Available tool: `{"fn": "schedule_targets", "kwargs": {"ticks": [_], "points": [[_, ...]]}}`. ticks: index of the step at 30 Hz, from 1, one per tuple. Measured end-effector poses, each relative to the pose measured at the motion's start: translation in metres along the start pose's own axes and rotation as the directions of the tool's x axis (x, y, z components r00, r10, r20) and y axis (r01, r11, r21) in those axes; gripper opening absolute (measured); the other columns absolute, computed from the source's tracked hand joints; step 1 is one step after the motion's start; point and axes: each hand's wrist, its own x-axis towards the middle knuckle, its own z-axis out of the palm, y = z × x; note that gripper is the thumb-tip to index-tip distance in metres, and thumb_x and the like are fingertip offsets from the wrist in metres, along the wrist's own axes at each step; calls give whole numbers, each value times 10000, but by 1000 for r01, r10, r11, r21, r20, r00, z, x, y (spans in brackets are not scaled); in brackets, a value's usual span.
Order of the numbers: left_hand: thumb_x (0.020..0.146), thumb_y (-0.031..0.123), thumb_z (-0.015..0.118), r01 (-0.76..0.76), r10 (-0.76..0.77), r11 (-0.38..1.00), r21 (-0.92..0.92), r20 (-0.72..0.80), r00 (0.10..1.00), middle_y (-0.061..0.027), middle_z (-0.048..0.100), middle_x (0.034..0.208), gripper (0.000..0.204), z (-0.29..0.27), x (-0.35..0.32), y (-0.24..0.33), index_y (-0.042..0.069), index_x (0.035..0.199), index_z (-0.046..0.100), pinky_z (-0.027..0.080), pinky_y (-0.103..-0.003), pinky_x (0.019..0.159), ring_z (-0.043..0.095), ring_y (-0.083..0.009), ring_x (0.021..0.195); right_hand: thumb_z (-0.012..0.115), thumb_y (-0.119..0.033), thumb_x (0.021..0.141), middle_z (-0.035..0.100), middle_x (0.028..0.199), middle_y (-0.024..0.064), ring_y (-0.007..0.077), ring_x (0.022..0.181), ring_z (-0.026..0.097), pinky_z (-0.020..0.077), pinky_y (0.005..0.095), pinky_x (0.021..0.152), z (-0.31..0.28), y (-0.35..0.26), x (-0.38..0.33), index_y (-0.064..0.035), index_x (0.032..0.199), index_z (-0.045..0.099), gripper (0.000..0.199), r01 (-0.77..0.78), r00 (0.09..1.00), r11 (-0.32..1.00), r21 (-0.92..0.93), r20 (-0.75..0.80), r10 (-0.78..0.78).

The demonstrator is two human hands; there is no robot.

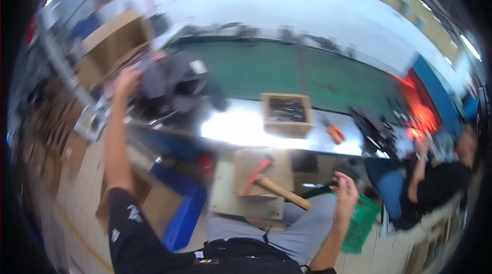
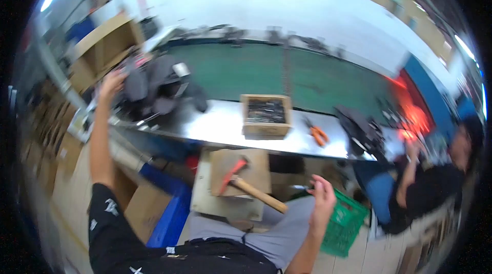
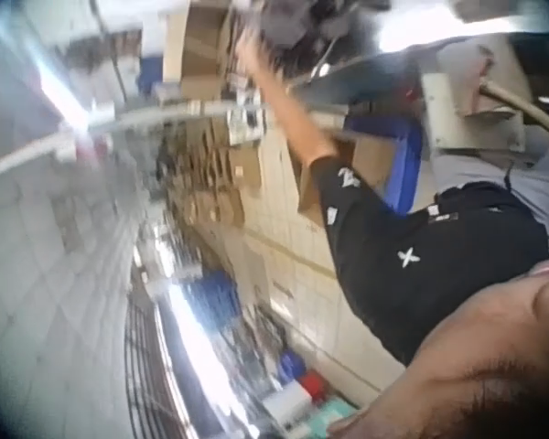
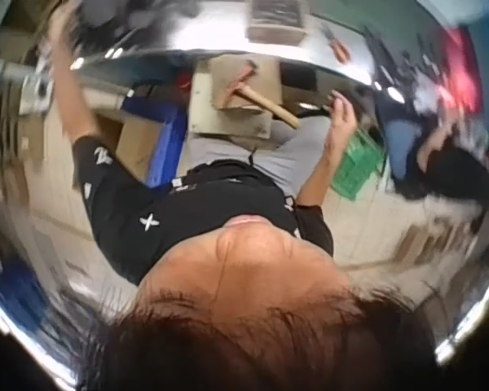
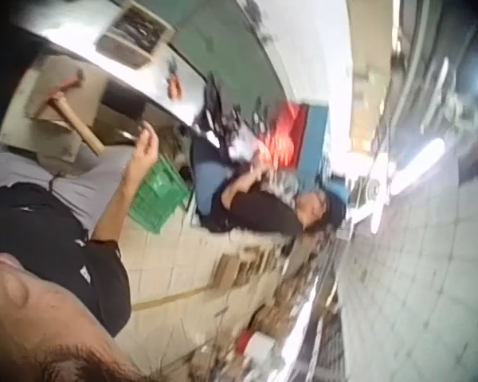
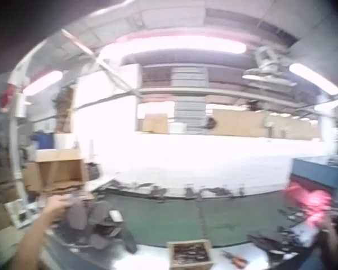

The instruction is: Manually attaching components to a shoe upper using a hammer and pins.

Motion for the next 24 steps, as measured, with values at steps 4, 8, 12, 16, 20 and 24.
{"fn": "schedule_targets", "kwargs": {"ticks": [4, 8, 12, 16, 20, 24], "points": [[901, 251, 623, -243, 415, 826, 508, -257, 873, -187, 691, 1011, 303, 7, 20, -33, -14, 1036, 680, 502, -387, 819, 672, -301, 900, 578, -190, 991, 659, 998, 73, 145, 922, 625, 505, 293, 794, -44, 35, 65, 14, 1361, 436, 446, 218, 941, 931, -293, -190, -280], [956, 208, 604, -451, 482, 857, 250, -75, 873, -103, 695, 949, 272, 92, -72, 39, -26, 1087, 651, 499, -310, 795, 651, -198, 865, 623, -249, 932, 623, 995, 195, 368, 931, 592, 476, 442, 816, -147, 0, 201, 27, 1356, 441, 538, 216, 739, 559, -800, -240, -629], [937, 127, 632, -441, 437, 896, 55, 77, 896, -41, 656, 838, 204, 120, -177, 105, -28, 1066, 661, 473, -245, 662, 591, -93, 748, 687, -349, 852, 623, 1055, 220, 381, 1026, 594, 495, 481, 878, -180, 12, 279, -5, 1180, 564, 490, 100, 908, 110, -989, 45, -417], [856, 72, 663, -624, 633, 715, 316, 86, 769, -172, 631, 1117, 259, 139, -253, 153, -23, 1094, 632, 463, -388, 907, 609, -292, 1021, 685, -208, 745, 651, 908, 187, 360, 949, 615, 501, 466, 839, -116, -12, 283, -13, 876, 651, 237, 294, 789, 127, -947, 166, -591], [776, 121, 750, -739, 747, 559, 375, 158, 646, -193, 506, 1351, 603, 172, -316, 194, -5, 1310, 501, 338, -451, 1085, 468, -364, 1272, 708, -205, 878, 723, 953, 156, 142, 745, 713, 539, 277, 613, 21, -69, 191, 1, 937, 640, 225, 330, 927, 865, -378, 301, -223], [653, 198, 851, -856, 802, 518, 8, 344, 488, -203, 467, 1389, 934, 231, -336, 237, -9, 1431, 380, 256, -449, 1134, 441, -371, 1301, 640, -126, 807, 583, 1031, 123, 230, 1023, 582, 467, 366, 884, 87, -118, 65, -24, 986, 606, 209, 963, 244, 210, -171, 884, -400]]}}
